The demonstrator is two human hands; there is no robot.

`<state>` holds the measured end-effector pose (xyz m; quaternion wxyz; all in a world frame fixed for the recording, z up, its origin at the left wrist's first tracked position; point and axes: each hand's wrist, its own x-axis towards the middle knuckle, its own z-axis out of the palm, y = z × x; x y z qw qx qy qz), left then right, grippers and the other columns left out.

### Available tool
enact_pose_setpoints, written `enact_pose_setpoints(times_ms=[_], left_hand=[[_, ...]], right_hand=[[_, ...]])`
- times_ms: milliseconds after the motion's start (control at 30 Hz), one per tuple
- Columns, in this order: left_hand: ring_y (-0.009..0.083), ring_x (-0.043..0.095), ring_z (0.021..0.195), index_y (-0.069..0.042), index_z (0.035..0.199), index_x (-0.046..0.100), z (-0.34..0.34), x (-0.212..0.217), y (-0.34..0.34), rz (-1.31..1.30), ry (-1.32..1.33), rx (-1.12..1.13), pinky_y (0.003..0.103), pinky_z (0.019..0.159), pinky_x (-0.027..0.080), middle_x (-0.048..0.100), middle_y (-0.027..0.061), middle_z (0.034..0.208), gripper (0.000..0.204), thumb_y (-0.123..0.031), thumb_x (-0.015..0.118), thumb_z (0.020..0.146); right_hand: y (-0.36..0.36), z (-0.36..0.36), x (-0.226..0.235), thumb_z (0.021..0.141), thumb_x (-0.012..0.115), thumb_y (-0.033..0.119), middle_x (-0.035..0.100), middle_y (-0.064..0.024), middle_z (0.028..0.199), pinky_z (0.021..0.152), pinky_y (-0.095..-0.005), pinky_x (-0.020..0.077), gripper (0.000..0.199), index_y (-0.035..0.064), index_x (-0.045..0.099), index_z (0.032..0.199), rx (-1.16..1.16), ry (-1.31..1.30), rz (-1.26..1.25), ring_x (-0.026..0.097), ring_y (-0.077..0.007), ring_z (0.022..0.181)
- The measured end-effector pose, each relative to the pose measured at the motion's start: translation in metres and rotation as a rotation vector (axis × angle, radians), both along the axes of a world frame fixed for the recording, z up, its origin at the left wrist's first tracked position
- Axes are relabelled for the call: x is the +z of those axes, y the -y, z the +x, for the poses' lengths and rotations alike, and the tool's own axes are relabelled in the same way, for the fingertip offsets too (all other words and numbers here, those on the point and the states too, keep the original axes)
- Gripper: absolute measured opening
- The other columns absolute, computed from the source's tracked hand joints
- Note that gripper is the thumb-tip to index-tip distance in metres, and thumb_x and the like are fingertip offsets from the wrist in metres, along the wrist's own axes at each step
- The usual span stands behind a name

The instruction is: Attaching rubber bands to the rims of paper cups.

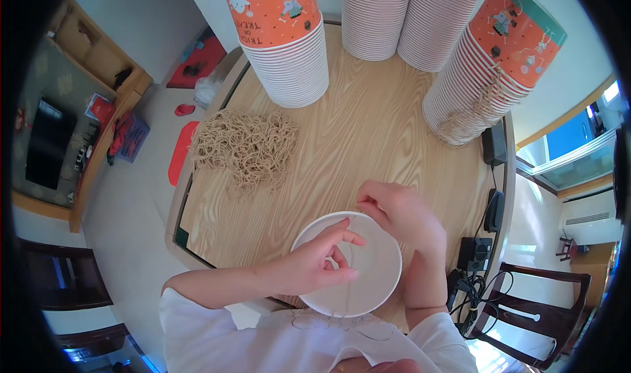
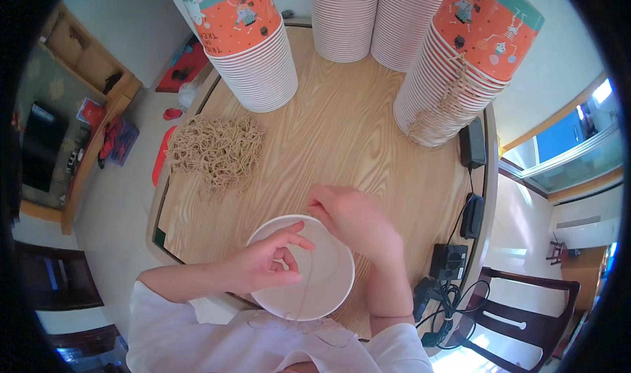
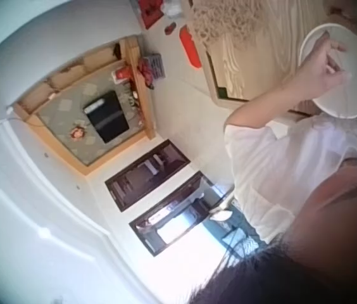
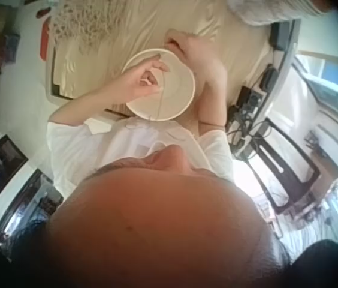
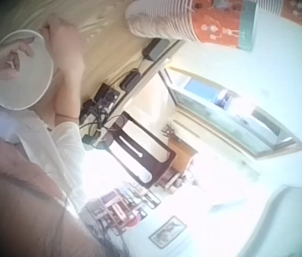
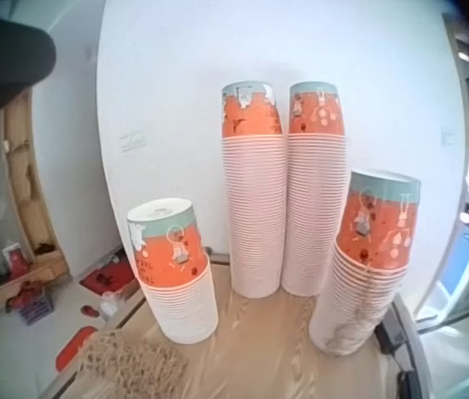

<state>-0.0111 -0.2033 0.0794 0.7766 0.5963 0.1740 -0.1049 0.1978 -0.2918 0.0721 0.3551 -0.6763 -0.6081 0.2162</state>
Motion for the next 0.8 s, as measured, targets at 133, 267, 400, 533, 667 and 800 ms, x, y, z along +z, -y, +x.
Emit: enact_pose_setpoints(times_ms=[133, 267, 400, 533, 667, 800], left_hand=[[0.0149, 0.061, 0.1, -0.002, 0.144, 0.039, 0.008, 0.001, 0.002, 0.07, -0.019, -0.011, 0.029, 0.08, 0.052, 0.03, 0.0148, 0.149, 0.059, -0.011, 0.065, 0.092], [0.0176, 0.06, 0.111, 0.002, 0.145, 0.039, 0.01, 0.001, 0.002, -0.147, -0.005, 0.138, 0.031, 0.084, 0.052, 0.036, 0.0138, 0.147, 0.055, -0.004, 0.059, 0.094], [0.0182, 0.06, 0.115, -0.001, 0.144, 0.041, 0.012, 0.016, -0.005, -0.148, -0.012, 0.12, 0.029, 0.083, 0.051, 0.039, 0.0122, 0.147, 0.05, -0.001, 0.054, 0.096], [0.0136, 0.062, 0.104, -0.001, 0.135, 0.053, 0.01, 0.032, -0.026, -0.031, -0.022, 0.057, 0.026, 0.079, 0.051, 0.052, 0.0091, 0.135, 0.039, -0.004, 0.056, 0.096], [0.009, 0.063, 0.082, -0.002, 0.117, 0.067, 0.021, 0.031, -0.062, 0.22, -0.048, -0.077, 0.026, 0.071, 0.051, 0.069, 0.0028, 0.098, 0.024, -0.007, 0.06, 0.095], [0.0089, 0.063, 0.074, -0.002, 0.104, 0.07, 0.03, 0.009, -0.074, 0.517, 0.103, -0.028, 0.027, 0.065, 0.051, 0.069, 0.0012, 0.082, 0.015, -0.009, 0.063, 0.092]], right_hand=[[0.001, -0.001, 0.001, 0.088, 0.062, 0.013, 0.064, -0.0149, 0.077, 0.063, -0.0416, 0.0501, 0.009, 0.0052, 0.06, 0.091, 0.006, 0.001, -0.098, 0.064, -0.0356, 0.073], [0.001, -0.002, -0.001, 0.088, 0.062, 0.014, 0.064, -0.0152, 0.077, 0.064, -0.0427, 0.0497, 0.009, 0.0052, 0.059, 0.09, 0.019, 0.013, -0.098, 0.064, -0.0365, 0.074], [0.001, -0.002, -0.001, 0.087, 0.062, 0.013, 0.064, -0.0147, 0.077, 0.064, -0.0429, 0.0496, 0.01, 0.0049, 0.059, 0.09, 0.04, -0.008, -0.068, 0.063, -0.0364, 0.075], [-0.001, -0.002, -0.004, 0.087, 0.062, 0.013, 0.064, -0.0141, 0.079, 0.064, -0.0427, 0.0495, 0.01, 0.0044, 0.058, 0.089, 0.054, -0.017, -0.056, 0.063, -0.0361, 0.076], [0.0, -0.001, -0.001, 0.086, 0.063, 0.013, 0.063, -0.0141, 0.078, 0.065, -0.0422, 0.0493, 0.011, 0.0041, 0.058, 0.089, 0.074, -0.011, -0.079, 0.063, -0.0359, 0.076], [-0.002, -0.002, -0.001, 0.086, 0.063, 0.013, 0.063, -0.014, 0.078, 0.065, -0.042, 0.0492, 0.011, 0.004, 0.058, 0.089, 0.086, -0.016, -0.08, 0.063, -0.0358, 0.075]])
